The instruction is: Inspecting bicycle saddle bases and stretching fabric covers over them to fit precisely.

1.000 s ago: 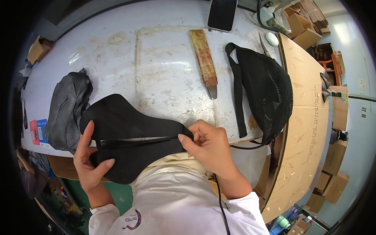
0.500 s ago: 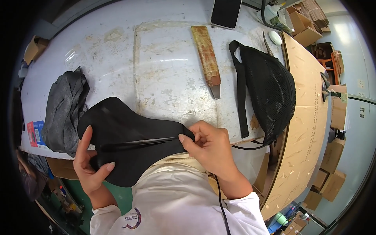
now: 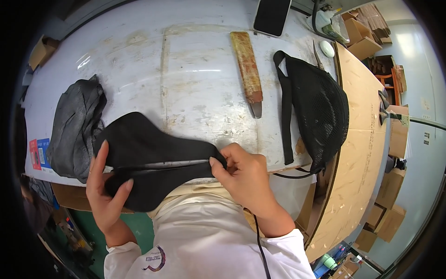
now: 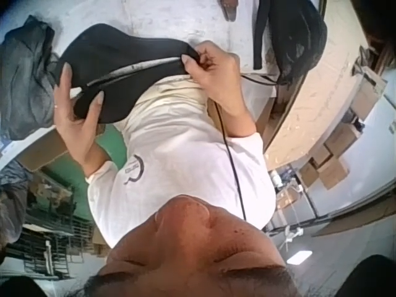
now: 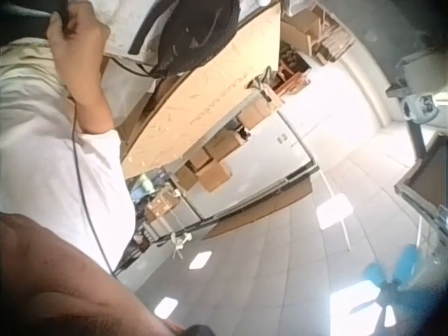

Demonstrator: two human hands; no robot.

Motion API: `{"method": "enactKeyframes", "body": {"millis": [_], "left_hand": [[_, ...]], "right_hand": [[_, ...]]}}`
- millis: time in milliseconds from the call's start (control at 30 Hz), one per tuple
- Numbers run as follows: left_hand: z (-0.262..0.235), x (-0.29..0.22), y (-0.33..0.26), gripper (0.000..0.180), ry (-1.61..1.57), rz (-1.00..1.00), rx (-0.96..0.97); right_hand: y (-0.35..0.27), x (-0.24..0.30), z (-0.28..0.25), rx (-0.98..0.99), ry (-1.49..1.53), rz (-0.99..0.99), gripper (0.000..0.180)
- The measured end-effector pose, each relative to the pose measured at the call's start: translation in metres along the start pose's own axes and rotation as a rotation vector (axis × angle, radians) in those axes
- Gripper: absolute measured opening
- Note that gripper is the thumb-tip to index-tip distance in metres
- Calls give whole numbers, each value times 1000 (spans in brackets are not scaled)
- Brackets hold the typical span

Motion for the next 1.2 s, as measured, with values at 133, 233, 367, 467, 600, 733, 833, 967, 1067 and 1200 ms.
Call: {"method": "enactKeyframes", "body": {"millis": [133,233,367,467,600,733,833,967,1067,1200], "left_hand": [[-4,-2,3,77,213,-128,-152],[-16,26,-20,77,150,-250,-170],[1,29,-32,78,-148,-365,-197],[9,25,-42,80,-293,-238,-356],[7,17,-49,74,-651,-257,-555],[31,11,-41,52,-1348,-592,-254],[34,-13,-34,36,-1272,-419,65],[5,-74,-13,14,-909,106,161],[-28,-135,-9,9,-738,858,392],[-31,-171,-28,6,-463,963,403]], "right_hand": [[0,-9,-3,-26,81,89,18],[2,-4,-3,35,192,167,19],[3,-1,-2,116,173,213,22],[2,-4,1,160,208,220,24],[0,-6,-5,191,268,194,24],[-10,-18,-5,545,647,-56,35],[-15,5,28,313,1192,337,66],[-47,66,32,933,1474,250,95],[-26,66,18,696,1651,-192,99],[-24,55,10,579,1109,-147,53]]}}
Point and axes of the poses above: each hand's wrist, its own y-axis towards the middle knuckle, its own z-axis out of the palm, x = y × z, the point moved 7 cm from there along y, towards the middle knuckle, and after that the axes turned 11 degrees about -x, right-handed, at the moved point
